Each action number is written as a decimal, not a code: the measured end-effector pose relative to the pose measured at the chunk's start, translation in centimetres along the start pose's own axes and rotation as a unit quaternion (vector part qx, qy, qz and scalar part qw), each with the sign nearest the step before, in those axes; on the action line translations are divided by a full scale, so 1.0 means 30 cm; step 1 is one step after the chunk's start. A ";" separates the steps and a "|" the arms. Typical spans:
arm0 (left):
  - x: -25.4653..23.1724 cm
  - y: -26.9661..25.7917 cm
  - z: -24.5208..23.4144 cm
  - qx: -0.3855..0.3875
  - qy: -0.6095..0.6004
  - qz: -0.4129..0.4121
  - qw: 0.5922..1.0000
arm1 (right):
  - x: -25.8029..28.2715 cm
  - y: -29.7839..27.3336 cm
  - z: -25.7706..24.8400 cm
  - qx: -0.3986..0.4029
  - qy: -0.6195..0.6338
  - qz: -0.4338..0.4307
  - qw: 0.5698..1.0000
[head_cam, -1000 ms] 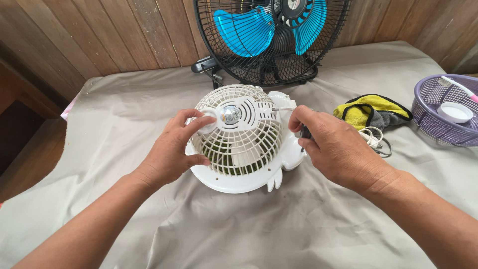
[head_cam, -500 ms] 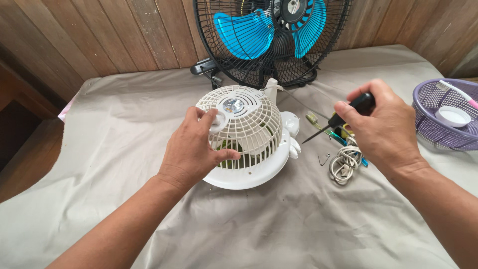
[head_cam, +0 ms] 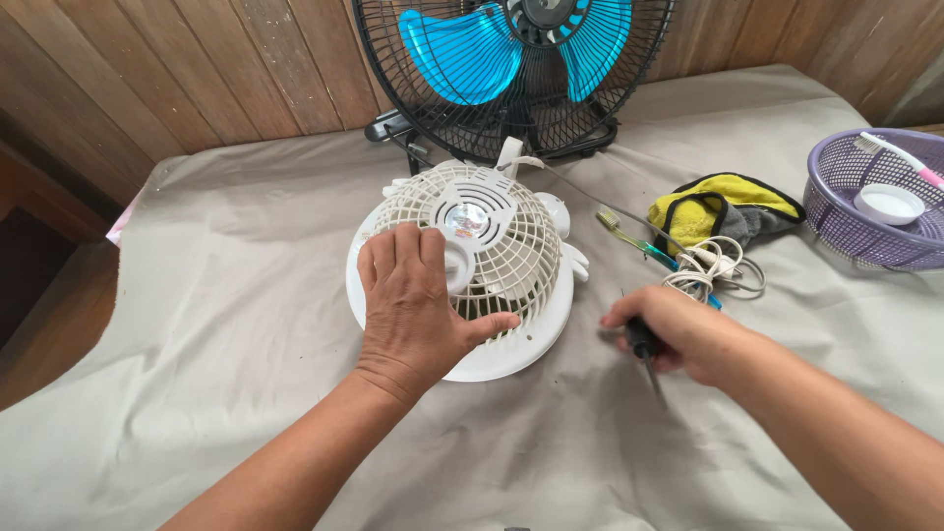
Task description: The person uses a screwdriver to remove screws from the base of a small white electric fan. They repeatedly unscrew, rotate, and reposition the fan while working on different screw locations around the base. The fan remains assembled throughout the clip.
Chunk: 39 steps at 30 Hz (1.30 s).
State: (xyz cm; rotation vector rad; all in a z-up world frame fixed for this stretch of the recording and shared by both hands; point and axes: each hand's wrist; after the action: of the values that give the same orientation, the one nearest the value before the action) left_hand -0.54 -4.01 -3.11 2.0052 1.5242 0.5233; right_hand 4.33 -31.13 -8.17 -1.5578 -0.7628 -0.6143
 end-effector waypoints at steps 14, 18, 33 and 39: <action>0.064 -0.041 0.025 0.002 -0.026 -0.011 1.000 | 0.084 0.038 0.049 0.069 0.053 -0.033 0.996; 0.122 -0.057 0.052 -0.011 -0.041 0.040 0.998 | 0.096 -0.014 0.004 -0.030 0.057 -0.180 0.982; 0.073 -0.064 0.150 -0.042 0.038 0.035 0.998 | 0.091 -0.295 0.051 -0.149 -0.110 -0.296 0.937; 0.071 -0.062 0.149 -0.040 0.039 0.032 0.998 | 0.128 -0.335 0.105 -0.144 -0.176 -0.358 0.905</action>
State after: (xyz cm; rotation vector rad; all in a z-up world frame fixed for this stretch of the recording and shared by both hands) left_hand 1.42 -2.48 -7.80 1.9982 1.4633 0.6855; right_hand -1.03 -27.04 0.77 -1.6624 -1.6156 -1.0282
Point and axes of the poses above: each hand's wrist, its own y-axis towards the middle knuckle, its own z-axis out of the palm, x = y × z, and after that the axes turned 9 degrees about y, right-handed
